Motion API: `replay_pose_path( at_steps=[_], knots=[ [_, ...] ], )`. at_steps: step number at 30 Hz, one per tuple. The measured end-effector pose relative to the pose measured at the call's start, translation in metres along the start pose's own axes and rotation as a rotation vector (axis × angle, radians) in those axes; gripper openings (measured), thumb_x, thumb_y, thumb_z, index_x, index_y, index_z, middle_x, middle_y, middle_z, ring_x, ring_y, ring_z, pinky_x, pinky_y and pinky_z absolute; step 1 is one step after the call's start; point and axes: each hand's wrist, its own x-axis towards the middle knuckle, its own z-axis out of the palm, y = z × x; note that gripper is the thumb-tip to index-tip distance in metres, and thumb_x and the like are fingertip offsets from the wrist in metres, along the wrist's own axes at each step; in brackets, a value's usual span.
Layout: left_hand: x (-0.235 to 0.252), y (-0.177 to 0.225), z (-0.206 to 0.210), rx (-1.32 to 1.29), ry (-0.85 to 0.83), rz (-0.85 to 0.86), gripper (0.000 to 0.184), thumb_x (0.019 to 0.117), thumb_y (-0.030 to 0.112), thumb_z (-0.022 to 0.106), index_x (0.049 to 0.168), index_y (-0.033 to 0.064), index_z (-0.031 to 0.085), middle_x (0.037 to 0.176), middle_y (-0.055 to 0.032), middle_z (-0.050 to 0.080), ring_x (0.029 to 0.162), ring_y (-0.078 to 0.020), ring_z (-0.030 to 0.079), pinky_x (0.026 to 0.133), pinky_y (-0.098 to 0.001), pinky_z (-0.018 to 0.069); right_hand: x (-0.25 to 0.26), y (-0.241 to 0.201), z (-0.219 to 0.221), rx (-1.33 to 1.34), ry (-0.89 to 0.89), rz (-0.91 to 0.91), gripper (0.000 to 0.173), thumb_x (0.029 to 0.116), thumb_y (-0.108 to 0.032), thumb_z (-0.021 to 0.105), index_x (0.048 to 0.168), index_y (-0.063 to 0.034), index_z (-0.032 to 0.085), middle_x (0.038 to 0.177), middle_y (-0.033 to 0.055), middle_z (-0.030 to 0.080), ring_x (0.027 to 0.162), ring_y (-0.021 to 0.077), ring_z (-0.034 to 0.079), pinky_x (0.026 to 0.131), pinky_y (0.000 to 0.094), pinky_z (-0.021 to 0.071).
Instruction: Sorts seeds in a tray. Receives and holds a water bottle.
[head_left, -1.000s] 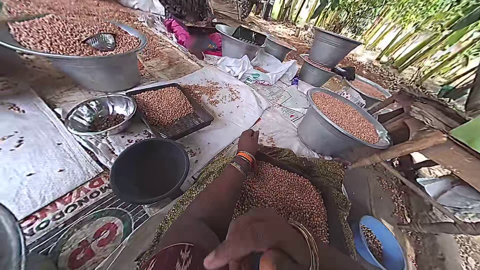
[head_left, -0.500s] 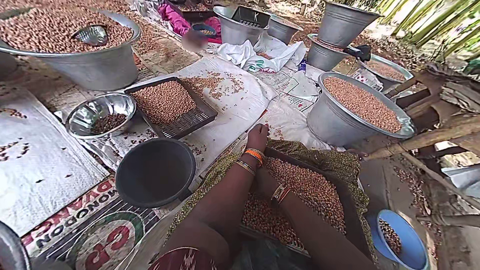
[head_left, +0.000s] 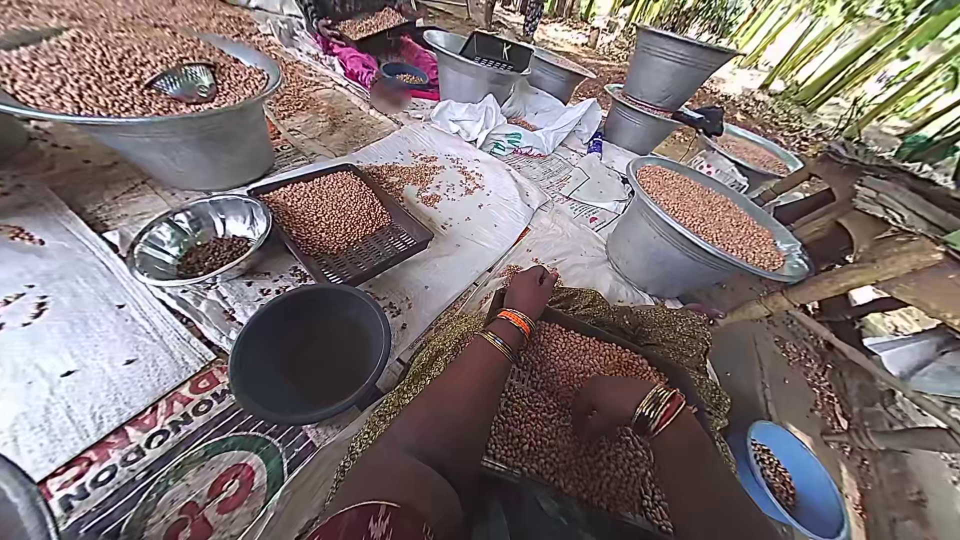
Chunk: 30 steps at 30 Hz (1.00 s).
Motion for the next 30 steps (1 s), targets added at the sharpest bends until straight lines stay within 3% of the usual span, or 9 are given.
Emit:
replay_pose_path(
  at_steps=[2,5,8,14,17,18,20,22,30],
  knots=[
    [-0.001,0.001,0.0,0.035,-0.008,0.009,0.036,0.1099,0.031,0.048,0.104,-0.0005,0.065,0.086,-0.0161,0.066,0.076,-0.0285,0.065,0.078,-0.0485,0.0547,0.002,-0.002,-0.018,0.022,0.157,0.047,0.024,0.1011,-0.022,0.065,0.113,-0.0041,0.077,0.113,0.0226,0.073,0.113,0.0415,0.067,0.1,0.064,0.0472],
    [-0.001,-0.001,-0.002,0.079,0.014,0.037,0.035,0.1094,0.028,0.049,0.107,-0.0021,0.066,0.091,-0.0192,0.067,0.084,-0.0324,0.067,0.083,-0.0524,0.0537,0.032,-0.004,-0.031,0.147,0.571,0.088,0.025,0.1006,-0.008,0.057,0.118,0.0,0.074,0.12,0.0215,0.071,0.117,0.0349,0.066,0.106,0.0518,0.0478],
    [0.001,-0.002,-0.005,0.063,0.028,0.029,0.034,0.1094,0.027,0.049,0.107,-0.002,0.066,0.091,-0.0178,0.067,0.084,-0.0299,0.066,0.083,-0.0493,0.0538,0.071,0.001,-0.026,0.213,0.823,0.144,0.027,0.0969,-0.005,0.06,0.12,0.0011,0.072,0.125,0.0213,0.067,0.117,0.0328,0.066,0.104,0.047,0.0508],
    [0.005,-0.005,-0.003,-0.084,0.07,0.003,0.033,0.11,0.026,0.047,0.104,-0.0007,0.066,0.085,-0.0124,0.067,0.071,-0.022,0.063,0.074,-0.0419,0.0542,0.071,0.015,-0.009,0.319,0.853,0.268,0.023,0.0979,-0.014,0.066,0.11,0.005,0.072,0.116,0.0231,0.069,0.111,0.0351,0.067,0.102,0.0498,0.0506],
    [0.006,-0.004,-0.003,-0.181,0.104,0.0,0.034,0.1107,0.027,0.046,0.103,-0.0011,0.065,0.082,-0.0117,0.067,0.067,-0.0196,0.062,0.069,-0.0391,0.0538,0.064,0.024,-0.011,0.616,0.876,0.197,0.02,0.0978,-0.015,0.067,0.102,0.0049,0.066,0.093,0.015,0.07,0.081,0.0207,0.069,0.079,0.039,0.0564],
    [0.007,-0.005,-0.002,-0.21,0.122,0.004,0.035,0.111,0.027,0.046,0.102,-0.0013,0.064,0.08,-0.011,0.065,0.064,-0.0187,0.06,0.067,-0.0378,0.0525,0.064,0.022,-0.013,0.701,0.872,0.132,0.017,0.0977,-0.01,0.064,0.106,0.0046,0.065,0.095,0.0141,0.07,0.08,0.0181,0.069,0.077,0.0363,0.0578],
    [0.006,-0.006,-0.003,-0.255,0.155,0.002,0.036,0.1113,0.028,0.045,0.102,-0.0008,0.064,0.079,-0.0108,0.066,0.06,-0.017,0.058,0.062,-0.0357,0.0514,0.07,0.009,-0.018,0.686,0.858,0.048,0.025,0.0974,-0.005,0.059,0.118,0.0057,0.067,0.114,0.0186,0.069,0.098,0.0214,0.068,0.091,0.0371,0.054],
    [0.004,-0.007,-0.004,-0.286,0.187,-0.001,0.037,0.1115,0.03,0.044,0.104,-0.0004,0.064,0.081,-0.0111,0.067,0.061,-0.017,0.06,0.062,-0.0353,0.0529,0.082,-0.007,-0.022,0.499,0.863,0.095,0.025,0.0994,-0.008,0.059,0.117,0.0063,0.07,0.12,0.023,0.068,0.111,0.0301,0.065,0.101,0.0426,0.0495],
    [0.003,-0.007,-0.005,-0.316,0.225,0.011,0.038,0.1116,0.03,0.043,0.101,-0.0007,0.064,0.078,-0.0094,0.065,0.061,-0.0157,0.056,0.062,-0.0341,0.0492,0.095,-0.02,-0.024,0.268,0.746,0.322,0.028,0.1051,-0.015,0.052,0.122,0.0015,0.067,0.132,0.021,0.063,0.121,0.0345,0.064,0.104,0.0496,0.0503]
  ],
)
